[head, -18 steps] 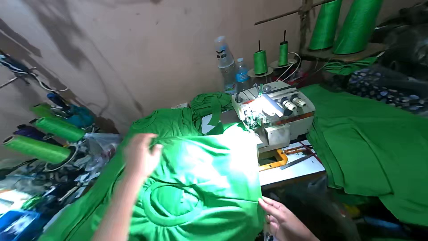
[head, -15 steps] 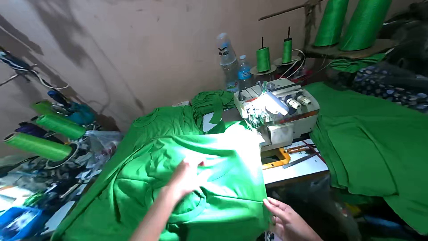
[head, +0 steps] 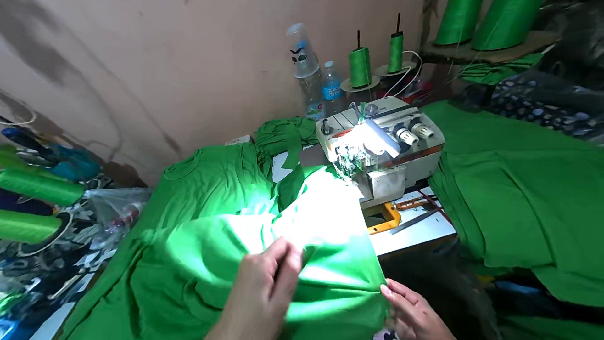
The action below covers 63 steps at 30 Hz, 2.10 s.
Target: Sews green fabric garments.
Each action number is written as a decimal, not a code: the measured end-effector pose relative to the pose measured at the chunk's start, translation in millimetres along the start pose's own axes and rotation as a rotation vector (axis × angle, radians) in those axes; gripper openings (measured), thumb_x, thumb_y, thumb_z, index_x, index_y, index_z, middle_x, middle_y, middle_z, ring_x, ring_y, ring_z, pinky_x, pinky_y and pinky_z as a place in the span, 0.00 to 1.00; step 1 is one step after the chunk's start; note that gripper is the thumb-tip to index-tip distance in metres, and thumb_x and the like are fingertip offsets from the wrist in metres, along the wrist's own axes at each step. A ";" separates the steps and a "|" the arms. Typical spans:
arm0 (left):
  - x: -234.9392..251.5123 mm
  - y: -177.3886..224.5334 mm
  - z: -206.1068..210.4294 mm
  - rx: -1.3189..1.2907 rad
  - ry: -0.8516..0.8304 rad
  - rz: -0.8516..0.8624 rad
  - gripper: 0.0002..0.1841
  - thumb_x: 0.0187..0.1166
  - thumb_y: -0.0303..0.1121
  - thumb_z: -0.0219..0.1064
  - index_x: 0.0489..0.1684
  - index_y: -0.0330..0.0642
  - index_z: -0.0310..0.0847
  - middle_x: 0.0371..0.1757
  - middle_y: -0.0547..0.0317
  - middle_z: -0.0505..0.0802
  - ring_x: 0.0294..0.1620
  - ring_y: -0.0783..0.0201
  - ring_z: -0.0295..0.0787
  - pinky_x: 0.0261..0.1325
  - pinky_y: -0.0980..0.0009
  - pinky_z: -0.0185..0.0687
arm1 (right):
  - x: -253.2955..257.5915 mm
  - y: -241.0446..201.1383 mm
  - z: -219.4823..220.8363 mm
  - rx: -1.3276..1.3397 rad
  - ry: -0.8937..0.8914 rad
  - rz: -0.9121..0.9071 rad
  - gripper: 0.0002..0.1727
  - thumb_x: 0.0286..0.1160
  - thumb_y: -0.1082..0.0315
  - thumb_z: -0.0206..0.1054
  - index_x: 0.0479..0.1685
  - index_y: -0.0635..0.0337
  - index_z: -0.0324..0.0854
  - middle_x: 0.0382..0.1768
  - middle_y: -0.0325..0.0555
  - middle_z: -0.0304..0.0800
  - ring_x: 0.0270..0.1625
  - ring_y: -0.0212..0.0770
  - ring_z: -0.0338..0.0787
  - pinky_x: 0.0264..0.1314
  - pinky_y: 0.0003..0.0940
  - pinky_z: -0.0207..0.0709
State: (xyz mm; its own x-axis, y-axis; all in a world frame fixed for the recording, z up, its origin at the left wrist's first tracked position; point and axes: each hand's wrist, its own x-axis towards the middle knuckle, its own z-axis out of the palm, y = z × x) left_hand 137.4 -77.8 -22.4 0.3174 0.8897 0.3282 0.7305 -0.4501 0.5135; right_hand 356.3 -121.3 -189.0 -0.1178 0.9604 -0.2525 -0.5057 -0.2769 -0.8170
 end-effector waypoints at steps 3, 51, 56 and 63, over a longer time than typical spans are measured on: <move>-8.5 37.0 15.5 -0.053 -0.154 0.118 0.14 0.87 0.32 0.58 0.37 0.31 0.87 0.19 0.53 0.86 0.18 0.68 0.79 0.24 0.74 0.74 | -5.2 -1.4 -8.2 -0.061 0.001 -0.079 0.17 0.88 0.73 0.46 0.45 0.49 0.81 0.34 0.22 0.93 0.37 0.20 0.91 0.44 0.22 0.86; 63.1 32.5 173.0 0.531 0.078 -0.112 0.17 0.66 0.22 0.70 0.54 0.26 0.89 0.49 0.34 0.93 0.46 0.42 0.94 0.38 0.57 0.87 | 113.2 -48.8 0.7 -0.325 0.072 -0.535 0.08 0.63 0.78 0.67 0.39 0.62 0.86 0.31 0.29 0.92 0.33 0.15 0.89 0.40 0.11 0.84; 57.2 11.9 179.1 0.496 0.290 -0.035 0.12 0.66 0.22 0.68 0.44 0.24 0.90 0.39 0.38 0.92 0.39 0.45 0.93 0.38 0.62 0.87 | 114.6 -55.5 -2.1 -0.425 0.054 -0.552 0.04 0.71 0.71 0.69 0.37 0.60 0.88 0.30 0.29 0.92 0.33 0.14 0.88 0.40 0.10 0.82; 38.3 -13.6 180.3 0.488 0.565 0.170 0.07 0.68 0.31 0.70 0.31 0.42 0.96 0.32 0.55 0.95 0.40 0.55 0.89 0.53 0.61 0.76 | 109.8 -57.4 -17.2 -0.608 0.052 -0.628 0.10 0.74 0.66 0.68 0.41 0.61 0.93 0.40 0.36 0.95 0.41 0.15 0.88 0.45 0.11 0.80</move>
State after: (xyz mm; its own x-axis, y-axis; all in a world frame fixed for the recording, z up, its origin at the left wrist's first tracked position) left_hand 248.7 -23.7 -159.7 0.1876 0.5775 0.7945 0.9252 -0.3755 0.0545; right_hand 387.1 -0.4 -178.7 0.0761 0.9425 0.3254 0.0807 0.3195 -0.9441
